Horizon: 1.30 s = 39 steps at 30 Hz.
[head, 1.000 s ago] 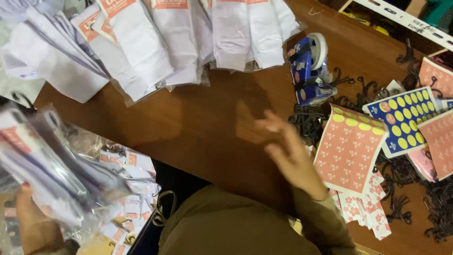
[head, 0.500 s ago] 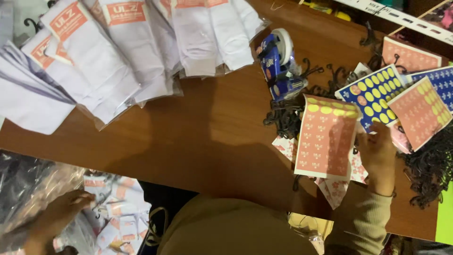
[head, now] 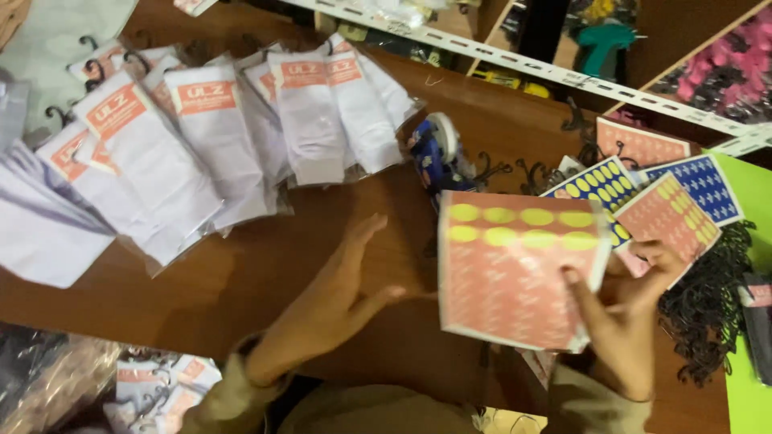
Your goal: The person places small, patterned paper sheets into clear plastic bags containing white folded items. They then seal the bags using a handheld tape dispenser and arrange the packaged items on the table.
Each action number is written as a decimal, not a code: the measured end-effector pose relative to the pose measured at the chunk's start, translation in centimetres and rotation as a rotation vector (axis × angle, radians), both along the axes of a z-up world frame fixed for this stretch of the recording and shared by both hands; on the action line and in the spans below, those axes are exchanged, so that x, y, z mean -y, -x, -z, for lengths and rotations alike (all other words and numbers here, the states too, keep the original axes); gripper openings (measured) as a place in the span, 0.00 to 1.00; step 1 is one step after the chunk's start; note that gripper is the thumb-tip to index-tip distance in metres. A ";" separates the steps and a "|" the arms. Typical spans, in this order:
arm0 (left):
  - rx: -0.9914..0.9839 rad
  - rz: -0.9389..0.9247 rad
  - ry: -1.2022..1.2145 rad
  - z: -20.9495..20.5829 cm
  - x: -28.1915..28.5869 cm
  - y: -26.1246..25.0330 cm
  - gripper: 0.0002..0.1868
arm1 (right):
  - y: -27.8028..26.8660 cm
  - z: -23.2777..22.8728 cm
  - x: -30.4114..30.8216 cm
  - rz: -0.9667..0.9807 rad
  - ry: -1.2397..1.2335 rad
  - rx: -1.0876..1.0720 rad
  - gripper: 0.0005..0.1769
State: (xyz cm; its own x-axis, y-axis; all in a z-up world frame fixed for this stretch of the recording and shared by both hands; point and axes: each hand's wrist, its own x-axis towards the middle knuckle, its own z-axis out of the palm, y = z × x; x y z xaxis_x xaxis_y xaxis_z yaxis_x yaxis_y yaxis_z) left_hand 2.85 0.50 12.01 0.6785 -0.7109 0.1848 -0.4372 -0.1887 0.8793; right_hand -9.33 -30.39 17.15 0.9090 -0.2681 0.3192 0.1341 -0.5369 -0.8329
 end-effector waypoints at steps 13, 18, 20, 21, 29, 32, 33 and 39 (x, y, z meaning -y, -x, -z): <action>-0.073 -0.164 0.271 -1.9 -1.2 -1.1 0.28 | -3.8 2.6 -3.6 -0.150 -0.199 -0.195 0.26; -0.010 -0.300 0.139 -1.2 -2.0 -0.6 0.21 | -4.8 3.3 -3.9 -0.285 0.175 0.092 0.18; 0.121 -0.335 0.146 -0.3 -2.3 -0.7 0.07 | -4.9 3.8 -4.0 -0.291 0.204 0.112 0.10; 0.120 -0.335 0.145 -0.6 -2.4 -0.9 0.07 | -5.2 3.4 -4.1 -0.291 0.203 0.111 0.10; -0.344 -0.335 0.137 -1.2 -2.0 -0.3 0.05 | -6.0 1.2 -6.6 -0.418 0.344 0.203 0.09; -0.204 -0.277 0.110 1.0 -1.9 0.2 0.06 | -6.0 0.0 -7.5 -0.542 0.187 0.109 0.09; -0.207 -0.277 0.109 0.4 -1.8 0.3 0.06 | -6.2 0.6 -7.3 -0.542 0.186 0.106 0.09; -0.232 -0.156 0.110 0.2 -1.5 0.8 0.07 | -7.4 2.1 -7.5 -0.569 -0.022 -0.248 0.29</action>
State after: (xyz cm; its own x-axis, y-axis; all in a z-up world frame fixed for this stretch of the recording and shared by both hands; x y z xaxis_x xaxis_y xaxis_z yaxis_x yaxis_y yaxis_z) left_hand 2.05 2.04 11.79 0.8110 -0.5793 0.0818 -0.1952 -0.1361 0.9713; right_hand -1.88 -22.84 15.07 0.9577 0.2765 0.0797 0.1951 -0.4202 -0.8862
